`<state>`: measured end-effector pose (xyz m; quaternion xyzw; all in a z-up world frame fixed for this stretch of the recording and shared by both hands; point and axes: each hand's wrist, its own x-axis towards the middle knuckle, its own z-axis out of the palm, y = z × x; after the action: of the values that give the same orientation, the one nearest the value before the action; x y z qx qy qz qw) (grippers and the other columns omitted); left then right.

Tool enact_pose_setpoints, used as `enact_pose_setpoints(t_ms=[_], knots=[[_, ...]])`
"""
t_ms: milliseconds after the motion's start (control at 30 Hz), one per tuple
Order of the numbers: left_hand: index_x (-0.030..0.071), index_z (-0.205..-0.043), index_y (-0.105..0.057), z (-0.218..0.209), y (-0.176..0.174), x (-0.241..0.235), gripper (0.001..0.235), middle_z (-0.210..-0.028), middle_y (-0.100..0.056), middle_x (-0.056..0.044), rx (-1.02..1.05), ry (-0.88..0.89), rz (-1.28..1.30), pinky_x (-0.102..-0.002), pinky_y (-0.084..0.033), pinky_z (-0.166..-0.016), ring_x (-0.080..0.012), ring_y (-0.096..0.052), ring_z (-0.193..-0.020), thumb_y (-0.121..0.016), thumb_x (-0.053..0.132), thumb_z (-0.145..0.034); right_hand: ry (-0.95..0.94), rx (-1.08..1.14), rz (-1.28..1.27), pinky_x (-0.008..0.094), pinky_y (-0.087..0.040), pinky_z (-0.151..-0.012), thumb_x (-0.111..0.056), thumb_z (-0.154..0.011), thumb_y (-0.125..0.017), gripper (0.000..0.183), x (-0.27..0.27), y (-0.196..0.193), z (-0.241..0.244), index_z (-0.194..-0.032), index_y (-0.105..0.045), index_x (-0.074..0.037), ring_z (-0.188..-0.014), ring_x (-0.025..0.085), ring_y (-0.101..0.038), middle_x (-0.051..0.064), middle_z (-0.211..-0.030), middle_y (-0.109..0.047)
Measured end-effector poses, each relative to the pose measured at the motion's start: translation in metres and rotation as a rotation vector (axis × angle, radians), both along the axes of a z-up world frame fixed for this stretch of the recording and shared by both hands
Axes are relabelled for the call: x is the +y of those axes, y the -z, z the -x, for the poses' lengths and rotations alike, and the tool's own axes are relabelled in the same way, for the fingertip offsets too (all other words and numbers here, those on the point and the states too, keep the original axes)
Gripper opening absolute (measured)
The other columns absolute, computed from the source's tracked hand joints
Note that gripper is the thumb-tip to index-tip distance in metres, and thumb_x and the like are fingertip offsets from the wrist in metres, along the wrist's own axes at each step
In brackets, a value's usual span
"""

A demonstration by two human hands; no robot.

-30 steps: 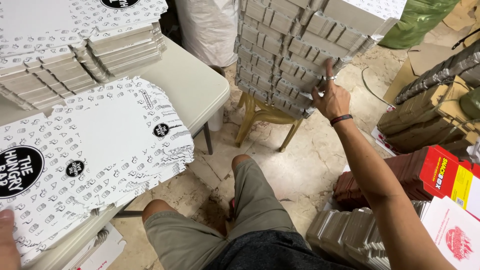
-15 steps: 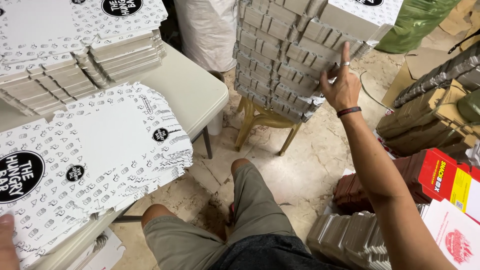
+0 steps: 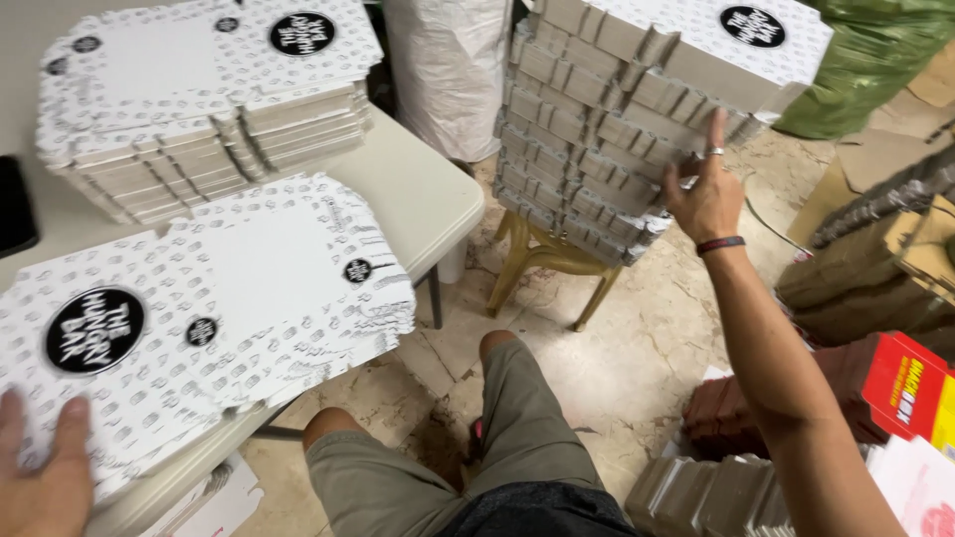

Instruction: Moving stacks of flat-packed cardboard boxes from a large pile to a table and inspecting them.

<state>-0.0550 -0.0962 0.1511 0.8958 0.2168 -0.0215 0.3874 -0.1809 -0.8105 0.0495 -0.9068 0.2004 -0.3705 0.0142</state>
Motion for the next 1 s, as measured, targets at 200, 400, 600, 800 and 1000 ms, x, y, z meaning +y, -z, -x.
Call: enact_pose_setpoints(t_ms=[200, 400, 600, 800, 1000], knots=[[0.013, -0.149, -0.054, -0.034, 0.058, 0.054, 0.072, -0.158, -0.039, -0.017, -0.256, 0.150, -0.030, -0.035, -0.024, -0.120, -0.0279, -0.036, -0.147, -0.068, 0.050, -0.089, -0.305, 0.043, -0.600, 0.041, -0.049, -0.048, -0.013, -0.114, -0.066, 0.078, 0.092, -0.076, -0.001, -0.171, -0.013, -0.009, -0.070, 0.035, -0.067, 0.025, -0.115, -0.067], [0.008, -0.161, -0.035, -0.026, -0.018, 0.050, 0.084, -0.157, -0.043, -0.024, -0.021, 0.047, -0.029, -0.053, -0.036, -0.116, -0.0368, -0.041, -0.144, -0.060, 0.060, -0.101, -0.342, 0.623, -1.069, 0.049, -0.060, -0.083, -0.058, -0.095, -0.059, 0.066, 0.271, -0.140, -0.037, -0.118, -0.077, 0.002, -0.093, 0.042, -0.076, 0.029, -0.105, -0.076], [0.004, -0.159, -0.039, -0.057, 0.009, 0.040, 0.098, -0.157, -0.044, -0.025, 0.073, 0.096, -0.058, -0.050, -0.029, -0.122, -0.0370, -0.038, -0.148, -0.060, 0.072, -0.091, -0.378, 0.798, -1.069, 0.043, -0.066, -0.072, -0.084, -0.091, -0.029, 0.094, 0.377, -0.108, -0.094, -0.166, -0.016, -0.029, -0.072, 0.034, -0.078, 0.031, -0.119, -0.070], [0.012, -0.160, -0.039, -0.064, 0.030, 0.059, 0.096, -0.156, -0.046, -0.020, 0.059, 0.083, -0.045, -0.050, -0.032, -0.120, -0.0338, -0.038, -0.148, -0.064, 0.072, -0.090, -0.321, 0.936, -0.959, 0.035, -0.066, -0.069, -0.083, -0.091, -0.040, 0.100, 0.390, -0.105, -0.101, -0.167, -0.005, -0.027, -0.074, 0.032, -0.079, 0.036, -0.138, -0.056], [0.008, -0.161, -0.034, -0.051, 0.022, 0.048, 0.091, -0.158, -0.042, -0.023, 0.043, 0.065, 0.014, -0.053, -0.030, -0.120, -0.0383, -0.034, -0.149, -0.059, 0.065, -0.095, -0.287, 0.431, -1.183, 0.052, -0.048, -0.107, -0.071, -0.099, -0.053, 0.085, 0.376, 0.004, -0.130, -0.153, -0.046, -0.005, -0.123, 0.038, -0.063, 0.028, -0.138, -0.060]])
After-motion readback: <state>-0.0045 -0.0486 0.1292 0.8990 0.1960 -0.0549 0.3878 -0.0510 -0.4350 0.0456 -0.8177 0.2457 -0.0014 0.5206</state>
